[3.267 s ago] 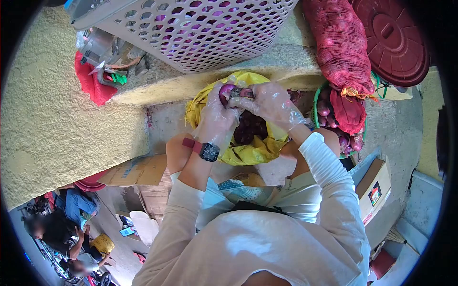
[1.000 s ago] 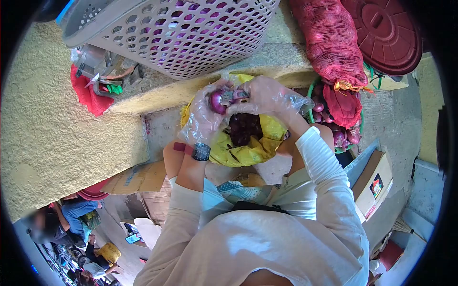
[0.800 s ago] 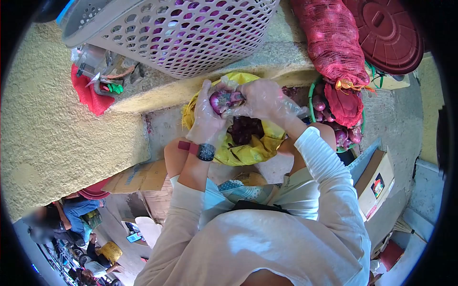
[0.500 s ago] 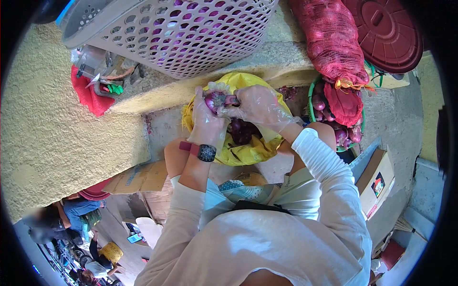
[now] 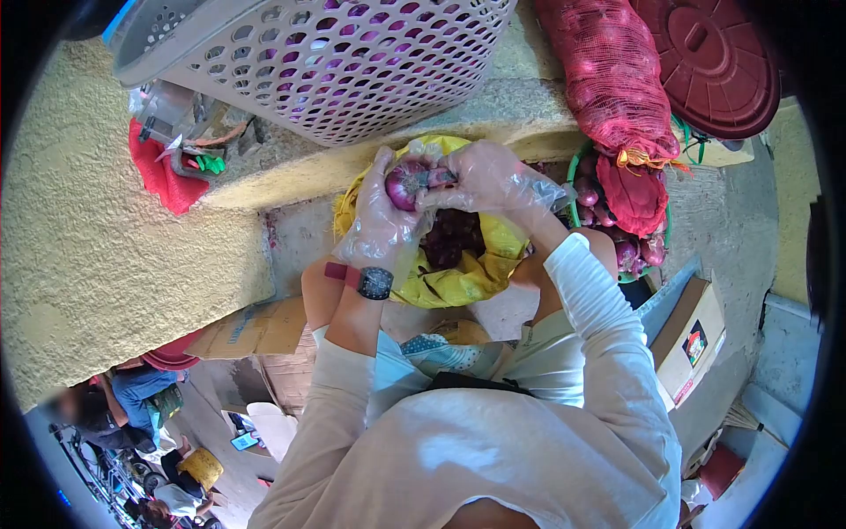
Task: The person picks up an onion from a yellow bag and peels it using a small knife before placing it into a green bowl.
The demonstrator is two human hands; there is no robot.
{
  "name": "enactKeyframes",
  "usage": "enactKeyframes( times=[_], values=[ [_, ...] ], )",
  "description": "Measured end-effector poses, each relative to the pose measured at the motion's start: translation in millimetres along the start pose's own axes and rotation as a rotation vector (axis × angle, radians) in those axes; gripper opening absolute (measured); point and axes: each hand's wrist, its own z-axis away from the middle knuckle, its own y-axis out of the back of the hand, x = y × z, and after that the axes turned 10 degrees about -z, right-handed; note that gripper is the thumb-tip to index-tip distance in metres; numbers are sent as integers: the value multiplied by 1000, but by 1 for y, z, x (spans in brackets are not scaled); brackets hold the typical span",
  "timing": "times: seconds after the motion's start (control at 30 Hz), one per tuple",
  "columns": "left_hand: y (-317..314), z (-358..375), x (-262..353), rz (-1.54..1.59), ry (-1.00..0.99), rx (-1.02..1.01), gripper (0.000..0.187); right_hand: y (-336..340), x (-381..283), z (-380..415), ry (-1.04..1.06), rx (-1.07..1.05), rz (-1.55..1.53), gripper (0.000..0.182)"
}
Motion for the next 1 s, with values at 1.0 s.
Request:
enactKeyframes(
  times=[1.0],
  values=[
    [4, -10, -18, 181, -174, -295, 37, -9, -14, -2, -144, 82, -51, 78]
  ],
)
